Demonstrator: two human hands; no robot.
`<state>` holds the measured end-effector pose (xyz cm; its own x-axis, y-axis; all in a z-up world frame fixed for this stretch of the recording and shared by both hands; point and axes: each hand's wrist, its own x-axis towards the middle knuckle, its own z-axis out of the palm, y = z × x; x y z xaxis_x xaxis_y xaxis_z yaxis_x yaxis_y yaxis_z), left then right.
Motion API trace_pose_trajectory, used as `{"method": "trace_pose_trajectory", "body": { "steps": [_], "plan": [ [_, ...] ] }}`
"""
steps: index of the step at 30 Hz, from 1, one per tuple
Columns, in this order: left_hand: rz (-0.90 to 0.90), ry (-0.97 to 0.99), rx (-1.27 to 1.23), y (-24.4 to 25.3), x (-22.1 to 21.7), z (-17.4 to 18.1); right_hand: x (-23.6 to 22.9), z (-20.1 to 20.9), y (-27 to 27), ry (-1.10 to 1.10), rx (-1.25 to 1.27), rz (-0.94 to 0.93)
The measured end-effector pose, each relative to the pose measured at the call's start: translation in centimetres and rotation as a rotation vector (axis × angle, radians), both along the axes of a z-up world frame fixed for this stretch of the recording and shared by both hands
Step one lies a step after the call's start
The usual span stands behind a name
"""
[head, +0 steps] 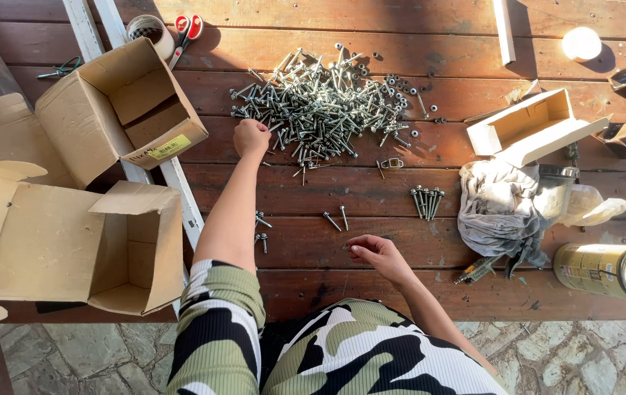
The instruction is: The person is sorting through a pile of screws and nuts on a wooden workbench and threading the nuts onto the screws one by one.
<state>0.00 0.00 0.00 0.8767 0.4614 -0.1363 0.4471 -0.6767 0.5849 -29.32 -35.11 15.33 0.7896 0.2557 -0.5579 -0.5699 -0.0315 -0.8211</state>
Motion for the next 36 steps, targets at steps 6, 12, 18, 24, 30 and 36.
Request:
{"method": "trace_pose_trajectory", "body": {
  "steps": [6,12,18,24,30,36],
  "plan": [
    [0.311,-0.162,-1.023,-6.0,-11.2,11.0,1.0,-2.0,-0.1,-0.065,0.028,-0.104],
    [0.019,-0.072,-1.183,-19.0,-24.5,9.8,2.8,-0.9,0.6,-0.203,0.07,-0.391],
    [-0.102,0.067,-1.107,-23.2,-28.4,10.7,0.8,-0.7,-2.1,-0.171,0.124,-0.477],
    [-0.137,0.057,-1.094,-22.4,-29.0,13.7,0.6,1.3,-5.8,0.011,0.284,-0.355],
    [0.069,0.029,-0.791,-14.7,-28.4,10.9,4.4,-2.8,-4.1,0.021,0.133,-0.169],
    [0.02,0.04,-0.834,-15.5,-27.0,6.1,8.4,-8.4,-1.4,-0.073,-0.208,-0.047]
  ]
}}
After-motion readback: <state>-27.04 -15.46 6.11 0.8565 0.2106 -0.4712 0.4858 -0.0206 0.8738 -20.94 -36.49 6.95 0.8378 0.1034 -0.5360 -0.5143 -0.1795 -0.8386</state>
